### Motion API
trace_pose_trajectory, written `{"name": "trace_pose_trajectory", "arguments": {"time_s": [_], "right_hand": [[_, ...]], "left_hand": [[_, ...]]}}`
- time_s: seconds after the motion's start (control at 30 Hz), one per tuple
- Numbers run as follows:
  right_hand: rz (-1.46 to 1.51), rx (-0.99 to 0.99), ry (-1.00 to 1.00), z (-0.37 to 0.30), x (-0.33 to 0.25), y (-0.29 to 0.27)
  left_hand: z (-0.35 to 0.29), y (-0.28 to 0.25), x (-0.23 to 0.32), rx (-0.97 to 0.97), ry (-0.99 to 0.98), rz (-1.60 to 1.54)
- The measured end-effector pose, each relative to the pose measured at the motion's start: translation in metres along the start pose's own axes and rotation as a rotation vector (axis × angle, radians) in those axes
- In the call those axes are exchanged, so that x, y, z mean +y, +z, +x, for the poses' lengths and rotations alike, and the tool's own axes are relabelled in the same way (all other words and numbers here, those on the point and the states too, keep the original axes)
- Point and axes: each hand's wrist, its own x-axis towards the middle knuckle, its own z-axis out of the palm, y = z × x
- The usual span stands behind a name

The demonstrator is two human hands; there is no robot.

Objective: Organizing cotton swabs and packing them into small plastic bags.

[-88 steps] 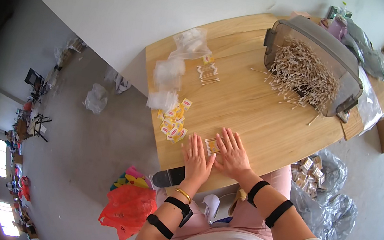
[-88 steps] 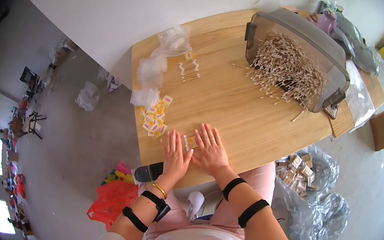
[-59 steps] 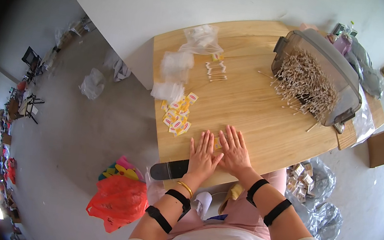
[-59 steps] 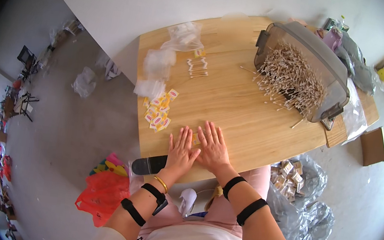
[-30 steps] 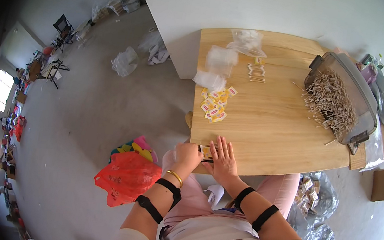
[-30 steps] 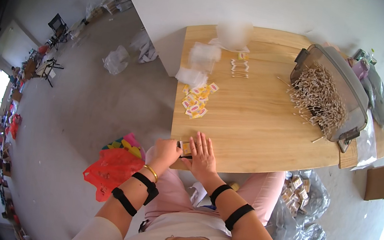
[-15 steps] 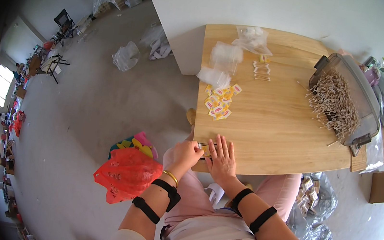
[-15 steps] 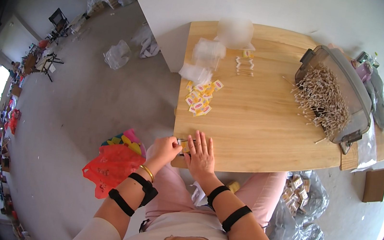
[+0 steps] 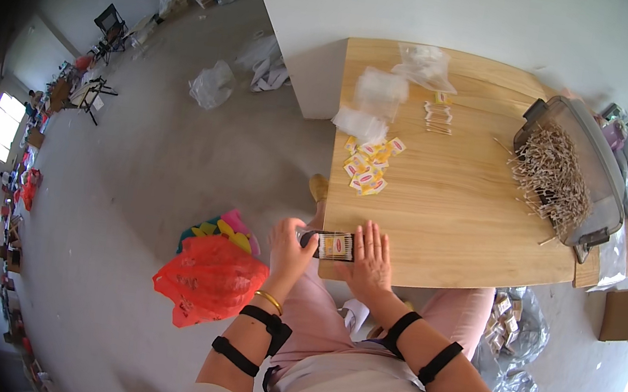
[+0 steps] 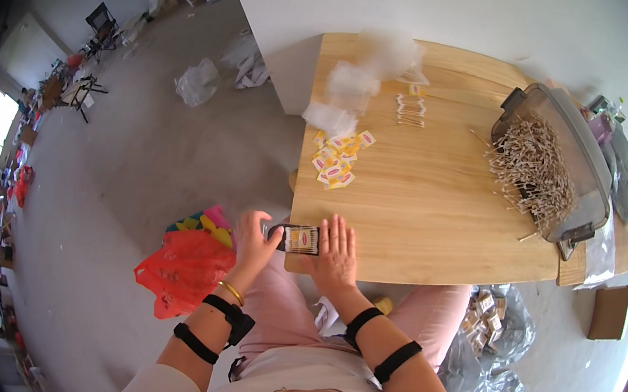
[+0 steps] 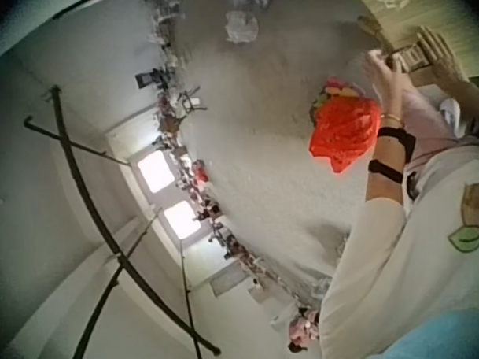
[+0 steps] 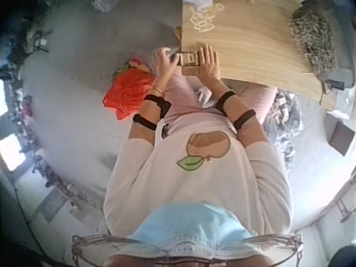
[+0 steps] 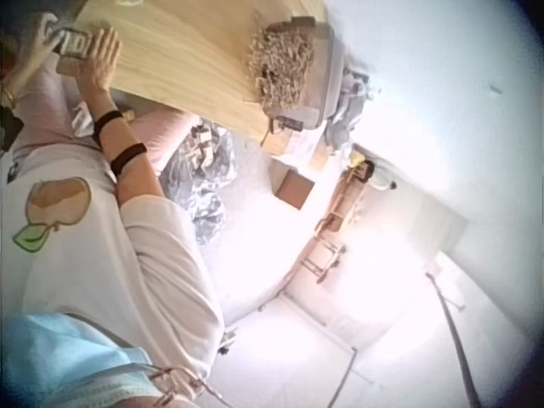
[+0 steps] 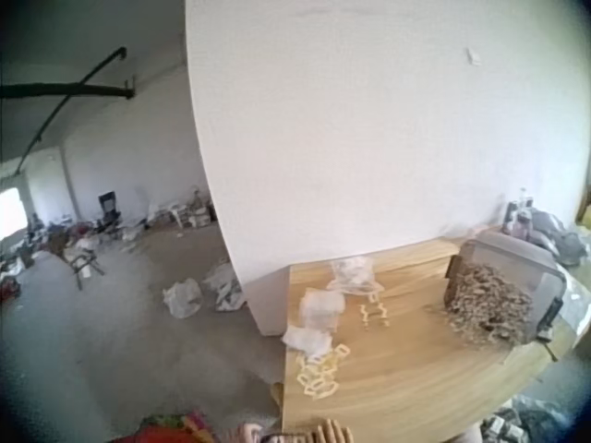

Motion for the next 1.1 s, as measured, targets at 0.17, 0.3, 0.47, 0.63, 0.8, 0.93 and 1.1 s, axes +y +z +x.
{"name": "trace_pose_trajectory", "arguments": {"time_s": [0.17, 0.3, 0.47, 0.63, 0.8, 0.93, 1.1], "right_hand": [[-0.055, -0.01, -0.076, 0.004, -0.011, 0.002], [-0.148, -0.079, -0.07, 0.006, -0.01, 0.005], [-0.114, -0.111, -0.07, 0.012, -0.031, 0.008], [-0.016, -0.078, -0.076, 0.013, -0.025, 0.006], [0.219, 0.018, -0.211, 0.017, 0.004, 0.007], [0.3, 0.262, -0.086, 0.032, 0.07, -0.031], [0.239, 0.391, 0.182, 0.061, 0.159, -0.058]], "left_hand": [[-0.046, 0.036, -0.058, -0.22, -0.508, -0.595], [-0.028, 0.032, -0.032, -0.506, -0.622, -0.674], [-0.041, 0.043, -0.052, -0.382, -0.519, -0.677], [-0.034, 0.042, -0.036, -0.392, -0.522, -0.743], [-0.028, 0.021, -0.029, -0.227, -0.567, -0.282], [0.01, -0.004, 0.022, -0.011, -0.224, -0.144], [0.027, 0.027, 0.086, -0.16, 0.061, -0.328]]}}
